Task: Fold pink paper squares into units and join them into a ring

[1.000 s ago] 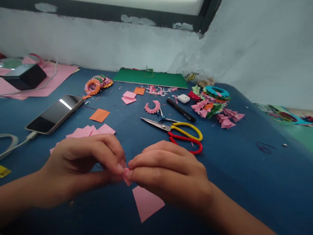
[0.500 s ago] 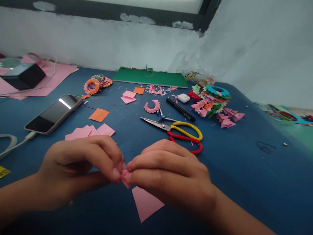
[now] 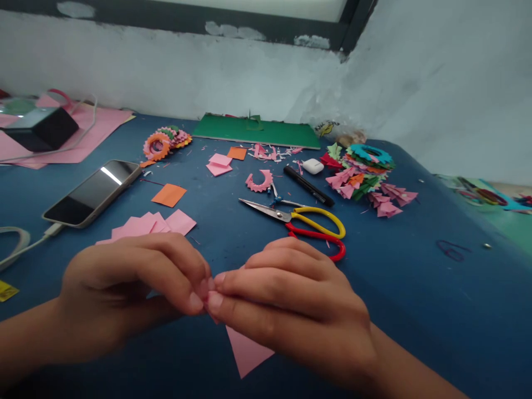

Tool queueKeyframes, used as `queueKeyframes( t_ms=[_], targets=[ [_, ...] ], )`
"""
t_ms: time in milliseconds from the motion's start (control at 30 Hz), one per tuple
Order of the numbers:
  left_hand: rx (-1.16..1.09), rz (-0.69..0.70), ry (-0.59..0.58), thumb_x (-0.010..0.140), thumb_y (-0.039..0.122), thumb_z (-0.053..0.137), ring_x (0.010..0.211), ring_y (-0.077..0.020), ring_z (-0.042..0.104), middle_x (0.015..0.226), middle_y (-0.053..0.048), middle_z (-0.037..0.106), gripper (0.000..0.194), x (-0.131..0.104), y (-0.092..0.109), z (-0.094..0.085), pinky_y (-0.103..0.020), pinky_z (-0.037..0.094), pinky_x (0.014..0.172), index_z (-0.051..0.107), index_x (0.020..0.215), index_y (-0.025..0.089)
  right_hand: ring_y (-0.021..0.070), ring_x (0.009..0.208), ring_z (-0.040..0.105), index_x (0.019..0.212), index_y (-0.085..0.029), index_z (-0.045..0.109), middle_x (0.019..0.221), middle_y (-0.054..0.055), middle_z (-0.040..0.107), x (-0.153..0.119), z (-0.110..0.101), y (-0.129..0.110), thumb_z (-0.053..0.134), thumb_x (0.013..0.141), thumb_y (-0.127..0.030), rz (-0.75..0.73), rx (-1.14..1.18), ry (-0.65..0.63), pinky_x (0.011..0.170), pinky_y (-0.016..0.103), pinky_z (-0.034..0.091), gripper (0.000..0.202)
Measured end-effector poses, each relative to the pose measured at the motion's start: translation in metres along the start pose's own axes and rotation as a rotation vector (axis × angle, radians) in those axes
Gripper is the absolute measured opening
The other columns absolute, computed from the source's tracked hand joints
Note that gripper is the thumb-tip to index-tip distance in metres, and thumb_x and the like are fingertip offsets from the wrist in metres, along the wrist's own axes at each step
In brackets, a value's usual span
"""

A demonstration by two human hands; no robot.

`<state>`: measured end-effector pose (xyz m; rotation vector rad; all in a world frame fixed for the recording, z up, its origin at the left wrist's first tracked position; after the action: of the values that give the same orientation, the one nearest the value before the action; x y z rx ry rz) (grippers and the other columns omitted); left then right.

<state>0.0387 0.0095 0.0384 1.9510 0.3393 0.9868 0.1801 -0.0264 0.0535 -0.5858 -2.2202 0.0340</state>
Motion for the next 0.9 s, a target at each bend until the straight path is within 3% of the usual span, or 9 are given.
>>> queueKeyframes(
  t_ms=[267,500,567,700,900],
  targets=[
    [0.012,-0.021,0.034,0.078,-0.002,0.061,0.08,-0.0089,0.063,0.087,-0.002,0.065,0.018,0.0,-0.002,-0.001,-0.017,0.053,0.073,0.065,0.086,0.014,0.0081,0.091,0.064,0.099,-0.022,0.067,0.095,-0.005,0.074,0.0,0.0,-0.005,0.054,0.089,-0.014,0.08,-0.171,-0.072,0.088,0.021,0.047,0.019],
    [-0.172,-0.176,0.084,0.078,0.0,0.063,0.08,-0.0082,0.061,0.086,0.0,0.064,0.022,-0.002,-0.013,-0.001,-0.017,0.052,0.072,0.066,0.088,0.019,0.0155,0.088,0.065,0.093,-0.016,0.065,0.095,0.006,0.073,-0.001,-0.002,0.004,0.06,0.082,-0.011,0.009,-0.062,0.062,0.077,0.028,0.055,0.013],
    [-0.212,-0.201,0.082,0.077,-0.001,0.064,0.08,-0.008,0.061,0.086,0.001,0.064,0.023,-0.002,-0.015,0.001,-0.017,0.052,0.072,0.066,0.088,0.019,0.0145,0.087,0.066,0.087,-0.017,0.066,0.093,0.006,0.073,0.0,-0.003,0.002,0.057,0.085,-0.012,-0.01,-0.092,0.047,0.077,0.027,0.055,0.01],
    [-0.246,-0.216,0.06,0.078,-0.001,0.063,0.081,-0.0073,0.061,0.087,0.001,0.063,0.024,-0.002,-0.015,0.002,-0.017,0.051,0.073,0.066,0.089,0.02,0.0126,0.083,0.067,0.079,-0.018,0.067,0.085,0.004,0.075,0.007,-0.002,-0.003,0.057,0.087,-0.014,-0.013,-0.149,-0.05,0.077,0.024,0.055,0.013],
    [-0.15,-0.188,-0.063,0.079,-0.004,0.058,0.086,-0.0081,0.06,0.091,0.002,0.064,0.029,-0.002,-0.008,0.006,-0.019,0.049,0.077,0.062,0.097,0.019,0.0146,0.08,0.068,0.079,-0.015,0.065,0.081,0.007,0.074,0.006,0.006,-0.002,0.054,0.088,-0.015,-0.073,-0.051,-0.06,0.074,0.027,0.056,0.014]
  ],
)
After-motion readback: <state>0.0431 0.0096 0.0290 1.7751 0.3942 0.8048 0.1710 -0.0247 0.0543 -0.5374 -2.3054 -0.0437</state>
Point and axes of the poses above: each hand's wrist, its own x-axis towards the middle knuckle, its own z-axis out of the palm, y = z × x, the point moved 6 cm from there along x, towards the middle knuckle
